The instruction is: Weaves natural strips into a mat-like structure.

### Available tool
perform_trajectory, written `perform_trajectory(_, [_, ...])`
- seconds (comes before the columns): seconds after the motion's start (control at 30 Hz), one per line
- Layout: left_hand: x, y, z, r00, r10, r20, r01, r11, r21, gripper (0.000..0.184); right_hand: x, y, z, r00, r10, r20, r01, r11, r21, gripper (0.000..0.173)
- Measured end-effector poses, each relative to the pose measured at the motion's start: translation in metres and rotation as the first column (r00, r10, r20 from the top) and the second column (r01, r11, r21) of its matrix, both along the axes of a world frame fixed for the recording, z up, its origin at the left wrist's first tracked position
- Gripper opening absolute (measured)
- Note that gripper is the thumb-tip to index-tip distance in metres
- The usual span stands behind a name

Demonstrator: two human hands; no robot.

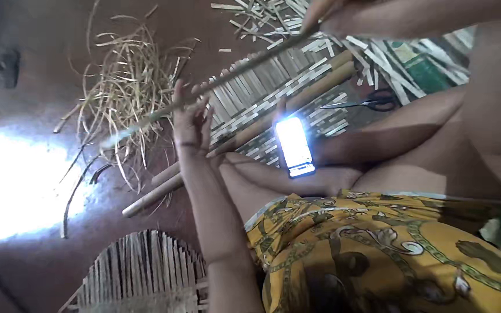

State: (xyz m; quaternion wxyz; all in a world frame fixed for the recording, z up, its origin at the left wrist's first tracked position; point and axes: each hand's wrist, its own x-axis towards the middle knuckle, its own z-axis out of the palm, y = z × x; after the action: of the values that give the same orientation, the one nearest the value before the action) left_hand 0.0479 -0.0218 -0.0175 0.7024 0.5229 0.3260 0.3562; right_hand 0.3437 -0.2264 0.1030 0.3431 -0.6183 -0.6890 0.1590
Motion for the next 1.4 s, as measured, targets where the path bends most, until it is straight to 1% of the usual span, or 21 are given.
perform_trajectory(0.07, [0.025,-0.012,-0.01,0.971,-0.068,0.23,0.084,0.995,-0.06,0.069,0.01,0.007,-0.013,0.998,-0.014,0.061,0.022,0.993,-0.12,0.025])
perform_trajectory(0.13, [0.045,-0.022,-0.021,0.95,-0.072,0.304,0.099,0.992,-0.077,0.071,0.03,0.012,-0.032,0.987,-0.115,0.116,0.139,0.966,-0.219,0.026])
perform_trajectory(0.17, [0.053,-0.027,-0.026,0.944,-0.071,0.321,0.103,0.991,-0.084,0.067,0.039,0.013,-0.04,0.972,-0.178,0.152,0.214,0.937,-0.274,0.027])
perform_trajectory(0.23, [0.065,-0.035,-0.036,0.947,-0.053,0.317,0.087,0.992,-0.095,0.049,0.051,0.014,-0.052,0.943,-0.248,0.223,0.316,0.878,-0.36,0.029])
perform_trajectory(0.27, [0.068,-0.039,-0.041,0.954,-0.024,0.299,0.052,0.995,-0.085,0.04,0.058,0.014,-0.059,0.933,-0.246,0.261,0.335,0.86,-0.386,0.03])
perform_trajectory(0.33, [0.075,-0.045,-0.049,0.971,0.079,0.225,-0.07,0.996,-0.049,0.037,0.067,0.016,-0.069,0.918,-0.238,0.317,0.363,0.827,-0.429,0.029])
perform_trajectory(0.43, [0.079,-0.053,-0.064,0.97,0.159,0.186,-0.164,0.986,0.016,0.038,0.071,0.024,-0.074,0.9,-0.264,0.346,0.412,0.774,-0.481,0.028])
perform_trajectory(0.53, [0.079,-0.057,-0.073,0.97,0.18,0.164,-0.191,0.98,0.049,0.038,0.075,0.034,-0.088,0.927,-0.182,0.329,0.319,0.843,-0.433,0.031])
perform_trajectory(0.67, [0.082,-0.061,-0.082,0.975,0.151,0.162,-0.159,0.987,0.036,0.036,0.05,0.049,-0.11,0.966,-0.063,0.249,0.137,0.946,-0.293,0.037])
perform_trajectory(0.7, [0.082,-0.062,-0.082,0.976,0.144,0.164,-0.152,0.988,0.039,0.036,0.042,0.052,-0.117,0.969,-0.025,0.245,0.096,0.954,-0.285,0.039])
perform_trajectory(0.8, [0.083,-0.062,-0.08,0.974,0.134,0.185,-0.144,0.989,0.039,0.037,0.024,0.061,-0.136,0.973,0.077,0.216,0.006,0.933,-0.36,0.043])
perform_trajectory(0.9, [0.08,-0.06,-0.081,0.974,0.121,0.192,-0.131,0.99,0.043,0.039,0.014,0.062,-0.133,0.985,0.097,0.141,-0.023,0.891,-0.453,0.037])
perform_trajectory(0.97, [0.071,-0.055,-0.079,0.996,0.016,0.085,-0.02,0.999,0.046,0.042,0.014,0.061,-0.13,0.988,0.073,0.138,0.002,0.88,-0.475,0.034])
perform_trajectory(1.0, [0.064,-0.05,-0.074,0.996,-0.074,-0.048,0.076,0.996,0.036,0.044,0.017,0.061,-0.129,0.985,0.053,0.165,0.03,0.887,-0.461,0.034])
perform_trajectory(1.03, [0.055,-0.043,-0.068,0.961,-0.173,-0.216,0.18,0.983,0.017,0.044,0.023,0.06,-0.129,0.979,0.031,0.201,0.061,0.897,-0.438,0.033])
perform_trajectory(1.1, [0.037,-0.024,-0.058,0.82,-0.308,-0.483,0.338,0.941,-0.027,0.042,0.038,0.058,-0.126,0.967,-0.004,0.255,0.116,0.899,-0.422,0.033])
perform_trajectory(1.13, [0.029,-0.015,-0.056,0.783,-0.294,-0.548,0.338,0.941,-0.022,0.039,0.046,0.056,-0.125,0.966,-0.013,0.26,0.127,0.895,-0.428,0.032])
perform_trajectory(1.17, [0.023,-0.006,-0.056,0.779,-0.232,-0.582,0.29,0.957,0.007,0.038,0.056,0.054,-0.124,0.967,-0.013,0.255,0.131,0.881,-0.455,0.032])
perform_trajectory(1.27, [0.016,0.019,-0.057,0.825,-0.008,-0.565,0.075,0.993,0.095,0.039,0.081,0.049,-0.135,0.955,-0.038,0.293,0.204,0.802,-0.561,0.031])
perform_trajectory(1.33, [0.02,0.031,-0.058,0.835,0.037,-0.549,0.016,0.996,0.091,0.037,0.09,0.046,-0.14,0.937,-0.083,0.339,0.288,0.734,-0.615,0.032])
perform_trajectory(1.4, [0.023,0.035,-0.067,0.834,0.034,-0.55,0.005,0.998,0.07,0.034,0.095,0.042,-0.144,0.93,-0.108,0.351,0.323,0.698,-0.64,0.032])
